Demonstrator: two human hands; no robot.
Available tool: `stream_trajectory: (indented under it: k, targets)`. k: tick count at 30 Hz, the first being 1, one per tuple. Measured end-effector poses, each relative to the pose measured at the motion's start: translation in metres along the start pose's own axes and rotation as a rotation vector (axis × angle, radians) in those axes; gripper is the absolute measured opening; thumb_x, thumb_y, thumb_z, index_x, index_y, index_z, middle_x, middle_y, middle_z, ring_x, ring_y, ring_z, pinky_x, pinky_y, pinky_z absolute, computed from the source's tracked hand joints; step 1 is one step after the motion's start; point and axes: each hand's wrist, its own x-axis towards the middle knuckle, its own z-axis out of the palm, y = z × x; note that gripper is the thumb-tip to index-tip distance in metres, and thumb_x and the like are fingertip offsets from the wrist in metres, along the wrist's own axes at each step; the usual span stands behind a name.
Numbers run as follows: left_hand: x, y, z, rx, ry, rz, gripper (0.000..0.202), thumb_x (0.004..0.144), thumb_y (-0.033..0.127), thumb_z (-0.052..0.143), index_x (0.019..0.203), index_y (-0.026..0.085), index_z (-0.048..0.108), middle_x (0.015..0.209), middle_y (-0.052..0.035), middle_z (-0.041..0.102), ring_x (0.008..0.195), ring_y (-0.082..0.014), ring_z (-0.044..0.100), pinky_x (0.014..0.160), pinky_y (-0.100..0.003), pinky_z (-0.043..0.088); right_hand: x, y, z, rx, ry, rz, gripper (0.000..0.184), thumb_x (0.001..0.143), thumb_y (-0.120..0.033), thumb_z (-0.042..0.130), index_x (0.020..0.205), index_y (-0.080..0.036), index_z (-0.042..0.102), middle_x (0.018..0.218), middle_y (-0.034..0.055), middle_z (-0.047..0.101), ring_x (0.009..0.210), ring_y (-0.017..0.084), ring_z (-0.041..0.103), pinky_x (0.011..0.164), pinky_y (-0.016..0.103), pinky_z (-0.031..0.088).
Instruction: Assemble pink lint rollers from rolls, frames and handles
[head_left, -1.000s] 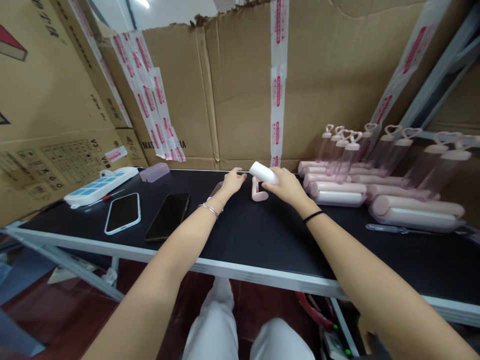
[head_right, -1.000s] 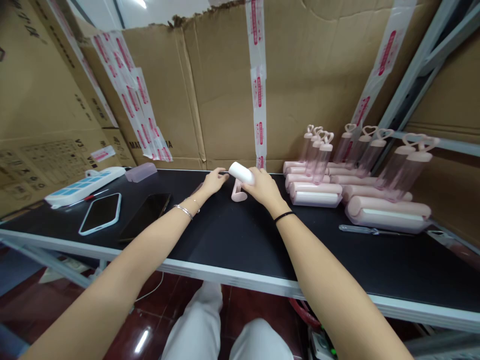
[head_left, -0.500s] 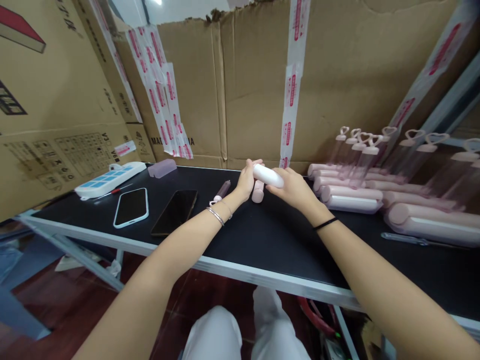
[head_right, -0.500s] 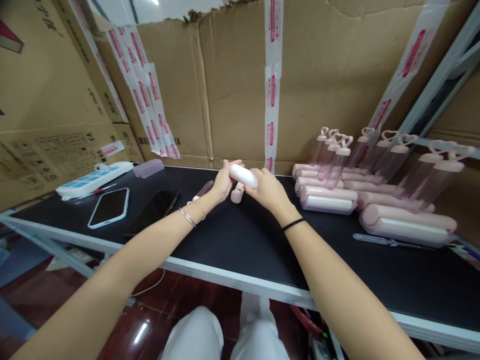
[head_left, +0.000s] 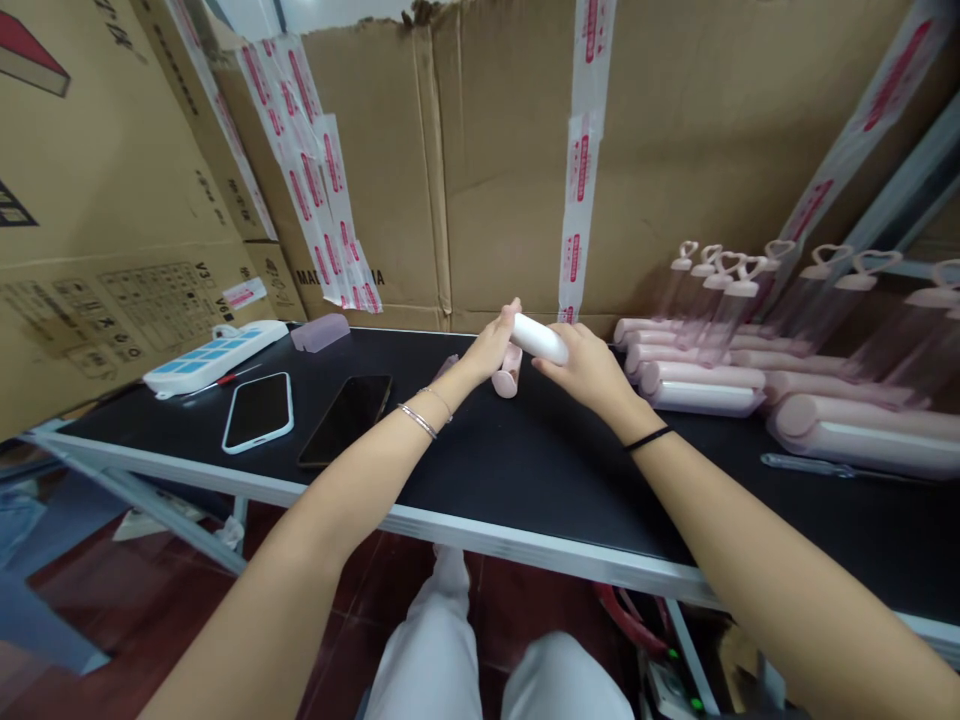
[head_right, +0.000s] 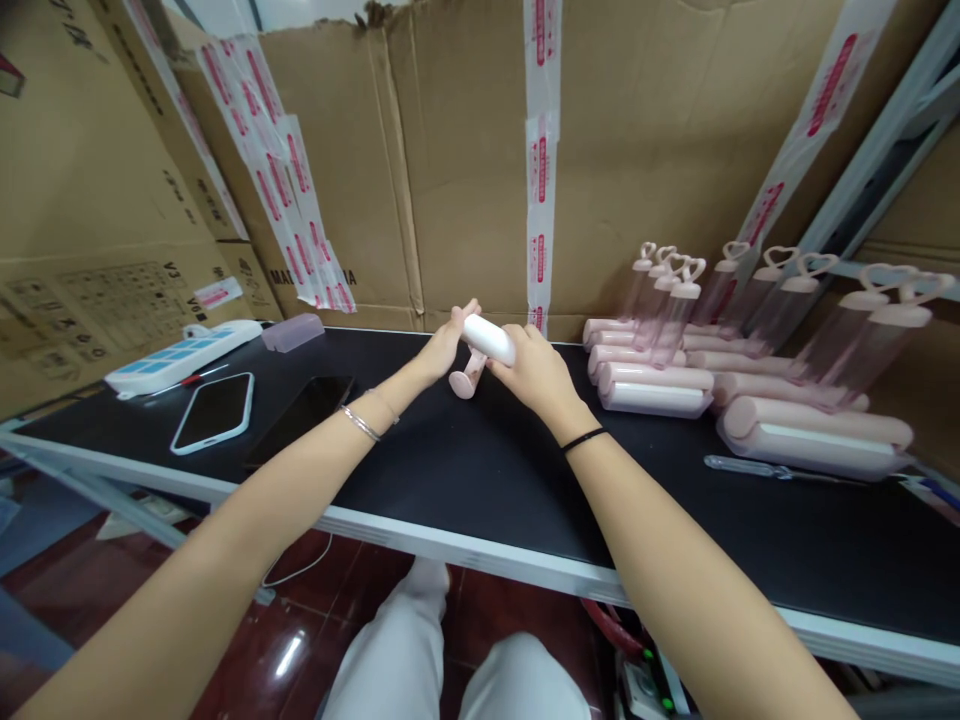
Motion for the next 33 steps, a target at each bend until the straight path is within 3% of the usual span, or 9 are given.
stream_trajectory:
  k: [3,5,8,11,13,17,21,25,33]
  targets:
    - [0.001,0.0,-0.015,0.24,-0.035,-0.124,0.076,0.085,0.063,0.041,0.139,0.009,0.039,0.148,-0.0205,0.034,0.139,-0.0286,0.032,0.111,-0.037,0.026,0.001,0.007,0.002,0.048,0.043,0.065,0.041,0.075,-0.037,0.061,0.11,-0.018,0.053,0.105,0.0132,0.063,0.096,0.031,0.059,0.077,0.039,0.046]
    - [-0.004,-0.001,-0.021,0.385,-0.113,-0.276,0.085,0.065,0.065,0.067,0.128,0.01,0.052,0.135,-0.0241,0.05,0.128,-0.0369,0.045,0.104,-0.041,0.035,0.002,0.013,0.003,0.096,0.088,0.151,0.047,0.072,-0.039,0.064,0.111,-0.017,0.05,0.104,0.0142,0.063,0.093,0.031,0.059,0.074,0.038,0.046]
    - [-0.011,-0.004,-0.021,0.534,-0.216,-0.358,0.056,0.044,0.048,0.084,0.087,0.017,0.067,0.1,-0.0162,0.07,0.106,-0.0382,0.06,0.092,-0.041,0.043,0.005,0.023,0.002,0.143,0.168,0.231,0.045,0.07,-0.042,0.065,0.106,-0.018,0.05,0.101,0.0138,0.063,0.091,0.03,0.059,0.075,0.038,0.045]
    - [-0.014,-0.008,-0.018,0.627,-0.26,-0.29,0.025,0.054,0.034,0.079,0.067,0.02,0.063,0.08,-0.0105,0.069,0.093,-0.0338,0.064,0.086,-0.04,0.044,0.009,0.032,-0.003,0.166,0.199,0.212,0.04,0.069,-0.044,0.065,0.098,-0.019,0.054,0.101,0.0128,0.061,0.094,0.028,0.057,0.082,0.04,0.043]
    - [-0.013,-0.011,-0.021,0.603,-0.291,-0.257,0.026,0.058,0.027,0.074,0.081,0.019,0.066,0.086,-0.0112,0.069,0.09,-0.0313,0.064,0.084,-0.04,0.046,0.012,0.035,-0.008,0.24,0.156,0.214,0.041,0.068,-0.046,0.066,0.097,-0.019,0.056,0.099,0.0108,0.062,0.092,0.027,0.057,0.082,0.04,0.043]
    - [-0.01,-0.018,-0.03,0.52,-0.333,-0.217,0.06,0.059,0.017,0.067,0.118,0.014,0.055,0.105,-0.0137,0.066,0.093,-0.0268,0.062,0.081,-0.035,0.047,0.012,0.038,-0.015,0.429,0.041,0.219,0.046,0.064,-0.051,0.068,0.096,-0.019,0.057,0.093,0.0062,0.064,0.083,0.023,0.057,0.074,0.035,0.044]
    - [-0.008,-0.024,-0.033,0.515,-0.415,-0.131,0.054,0.061,0.012,0.064,0.114,0.016,0.057,0.106,-0.0086,0.066,0.093,-0.0225,0.061,0.085,-0.033,0.045,0.01,0.037,-0.012,0.448,-0.067,0.172,0.045,0.062,-0.051,0.071,0.091,-0.019,0.059,0.088,0.0041,0.064,0.08,0.021,0.057,0.071,0.032,0.044]
    - [-0.005,-0.025,-0.027,0.51,-0.472,-0.093,0.048,0.066,0.018,0.066,0.113,0.016,0.056,0.108,-0.0086,0.065,0.097,-0.0233,0.06,0.087,-0.034,0.044,0.008,0.037,-0.004,0.404,-0.146,0.152,0.045,0.06,-0.052,0.071,0.087,-0.019,0.057,0.084,0.0037,0.064,0.077,0.021,0.057,0.07,0.033,0.044]
    - [-0.004,-0.033,-0.025,0.41,-0.474,-0.057,0.057,0.064,0.012,0.068,0.119,0.017,0.053,0.113,-0.0085,0.063,0.103,-0.0229,0.059,0.091,-0.035,0.043,0.005,0.044,0.009,0.38,-0.155,0.11,0.04,0.068,-0.049,0.065,0.095,-0.02,0.055,0.085,0.0024,0.063,0.073,0.019,0.055,0.065,0.03,0.044]
